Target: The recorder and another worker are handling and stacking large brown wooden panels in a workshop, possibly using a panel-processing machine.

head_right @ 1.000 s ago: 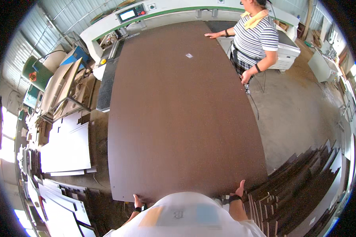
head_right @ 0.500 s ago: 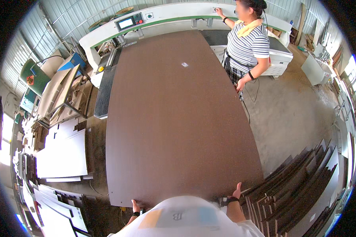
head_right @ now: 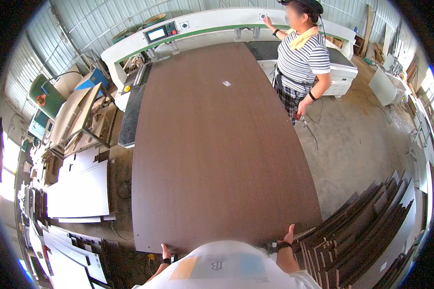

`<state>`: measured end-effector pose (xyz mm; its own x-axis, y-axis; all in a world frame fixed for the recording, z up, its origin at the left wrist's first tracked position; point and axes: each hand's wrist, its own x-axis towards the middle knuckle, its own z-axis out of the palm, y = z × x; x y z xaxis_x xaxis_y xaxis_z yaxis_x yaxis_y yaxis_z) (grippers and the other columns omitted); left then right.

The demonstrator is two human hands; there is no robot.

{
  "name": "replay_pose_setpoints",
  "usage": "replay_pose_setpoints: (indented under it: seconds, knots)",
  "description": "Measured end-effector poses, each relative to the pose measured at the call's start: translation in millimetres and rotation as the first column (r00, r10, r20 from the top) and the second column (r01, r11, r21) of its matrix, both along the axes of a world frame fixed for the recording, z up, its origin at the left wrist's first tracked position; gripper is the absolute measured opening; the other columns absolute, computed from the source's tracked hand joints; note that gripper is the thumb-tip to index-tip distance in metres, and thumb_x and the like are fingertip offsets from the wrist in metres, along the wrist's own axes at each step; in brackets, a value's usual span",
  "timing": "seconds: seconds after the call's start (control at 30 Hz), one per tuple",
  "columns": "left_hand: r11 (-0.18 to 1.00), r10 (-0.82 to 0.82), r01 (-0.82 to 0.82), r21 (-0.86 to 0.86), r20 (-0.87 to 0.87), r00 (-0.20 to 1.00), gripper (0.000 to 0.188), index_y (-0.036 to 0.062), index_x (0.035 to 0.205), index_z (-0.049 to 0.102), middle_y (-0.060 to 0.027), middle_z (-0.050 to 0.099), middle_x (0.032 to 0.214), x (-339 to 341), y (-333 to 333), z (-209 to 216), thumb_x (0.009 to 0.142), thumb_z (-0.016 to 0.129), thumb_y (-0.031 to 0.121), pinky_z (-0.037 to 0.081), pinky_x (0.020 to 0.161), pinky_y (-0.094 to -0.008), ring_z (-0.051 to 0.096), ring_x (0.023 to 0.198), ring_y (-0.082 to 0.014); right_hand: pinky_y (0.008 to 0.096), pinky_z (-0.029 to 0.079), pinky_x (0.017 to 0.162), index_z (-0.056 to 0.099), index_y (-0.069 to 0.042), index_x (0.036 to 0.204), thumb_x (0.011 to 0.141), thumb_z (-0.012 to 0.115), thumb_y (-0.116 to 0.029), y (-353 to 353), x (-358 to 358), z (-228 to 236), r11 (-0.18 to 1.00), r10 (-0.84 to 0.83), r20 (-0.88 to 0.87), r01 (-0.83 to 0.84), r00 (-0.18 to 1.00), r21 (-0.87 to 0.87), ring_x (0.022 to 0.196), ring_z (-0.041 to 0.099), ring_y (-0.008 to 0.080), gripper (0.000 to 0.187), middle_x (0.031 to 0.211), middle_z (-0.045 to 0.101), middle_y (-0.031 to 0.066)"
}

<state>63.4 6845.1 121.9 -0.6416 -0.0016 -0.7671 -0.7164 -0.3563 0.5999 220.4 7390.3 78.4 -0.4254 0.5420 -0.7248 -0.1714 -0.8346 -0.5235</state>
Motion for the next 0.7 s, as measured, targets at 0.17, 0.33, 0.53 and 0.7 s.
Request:
replay_pose_setpoints:
  seconds: [0.17,0.33,0.53,0.7]
  knots:
    - [0.98,-0.184,0.166,-0.112,-0.166,0.969,0.079,0.0074,0.137,0.03,-0.0099,0.035,0.139,10,-47,-69,0.084,0.036,0.066,0.029,0.103,-0.0454,0.036,0.123,-0.0315,0.0438,0.043,0.088,0.048,-0.004,0.124,0.083,0.047,-0.061,-4,-6,-1,0.999,0.03,-0.028,-0.03,0.999,0.019,0.107,0.052,0.0301,0.071,0.122,0.054,0.0101]
    - [0.997,-0.041,0.049,0.057,-0.127,0.991,0.077,0.0055,0.138,0.029,-0.0106,0.035,0.139,4,-34,-95,0.087,0.033,0.063,0.028,0.104,-0.0412,0.036,0.123,-0.0281,0.0439,0.043,0.088,0.048,-0.004,0.124,0.084,0.045,-0.062,0,-2,-2,0.999,0.004,-0.034,-0.002,0.999,0.053,0.107,0.052,0.0299,0.071,0.123,0.053,0.0101]
    - [0.999,0.037,-0.034,0.037,-0.095,0.995,0.072,0.004,0.136,0.032,-0.0082,0.037,0.136,-2,-23,-62,0.089,0.036,0.059,0.031,0.102,-0.0396,0.039,0.12,-0.0258,0.0432,0.041,0.09,0.045,-0.005,0.127,0.084,0.041,-0.063,-6,-4,-13,0.993,0.078,-0.006,-0.077,0.997,0.088,0.109,0.051,0.0301,0.072,0.125,0.051,0.0107]
    - [0.996,0.074,-0.079,-0.048,-0.098,0.992,0.072,0.0037,0.134,0.035,-0.0085,0.042,0.133,0,-28,-90,0.089,0.036,0.059,0.033,0.101,-0.0392,0.043,0.117,-0.0265,0.0444,0.041,0.093,0.043,-0.009,0.129,0.086,0.044,-0.058,-14,-11,6,0.985,0.171,-0.026,-0.171,0.985,0.008,0.113,0.048,0.0286,0.065,0.127,0.05,0.0067]
